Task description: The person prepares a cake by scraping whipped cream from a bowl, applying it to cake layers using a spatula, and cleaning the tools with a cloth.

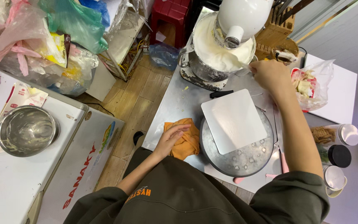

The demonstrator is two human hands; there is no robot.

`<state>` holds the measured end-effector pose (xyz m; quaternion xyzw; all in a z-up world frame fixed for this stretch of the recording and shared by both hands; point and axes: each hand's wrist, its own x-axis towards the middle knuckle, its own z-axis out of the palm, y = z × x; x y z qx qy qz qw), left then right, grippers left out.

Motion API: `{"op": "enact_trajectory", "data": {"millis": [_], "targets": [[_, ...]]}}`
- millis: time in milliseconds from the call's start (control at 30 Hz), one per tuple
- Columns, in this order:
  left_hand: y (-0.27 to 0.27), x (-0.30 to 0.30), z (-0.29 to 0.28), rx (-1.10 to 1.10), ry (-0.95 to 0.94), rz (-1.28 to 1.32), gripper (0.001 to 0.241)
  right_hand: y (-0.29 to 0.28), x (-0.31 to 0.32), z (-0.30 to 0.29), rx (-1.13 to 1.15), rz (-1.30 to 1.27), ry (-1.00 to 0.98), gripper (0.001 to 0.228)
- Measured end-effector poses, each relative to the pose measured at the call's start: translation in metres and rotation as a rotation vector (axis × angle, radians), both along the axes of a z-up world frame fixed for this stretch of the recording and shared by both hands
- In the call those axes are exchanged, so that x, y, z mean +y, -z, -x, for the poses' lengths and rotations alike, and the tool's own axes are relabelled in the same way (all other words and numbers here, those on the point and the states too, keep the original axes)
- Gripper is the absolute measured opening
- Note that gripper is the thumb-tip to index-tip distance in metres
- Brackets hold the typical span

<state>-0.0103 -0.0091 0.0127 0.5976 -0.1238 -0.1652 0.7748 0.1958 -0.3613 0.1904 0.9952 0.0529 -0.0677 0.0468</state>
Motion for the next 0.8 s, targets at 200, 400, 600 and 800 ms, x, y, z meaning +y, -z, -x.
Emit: {"op": "enact_trajectory", "data": {"millis": [200,400,600,800], "targets": [[0.0,-0.004,0.002,0.009,0.032,0.002,0.04,0.011,0.001,-0.015,0.171,-0.303,0.074,0.033],[-0.001,-0.002,0.0,0.006,0.045,0.004,0.039,0.028,0.028,-0.013,0.486,-0.618,0.28,0.039],[0.001,0.001,-0.007,0.013,0.016,-0.035,0.039,0.018,0.017,-0.016,0.756,-0.949,0.315,0.044],[0.003,0.003,-0.014,0.052,0.009,-0.005,0.038,0.055,-0.015,-0.016,0.705,-0.941,0.432,0.055]]}}
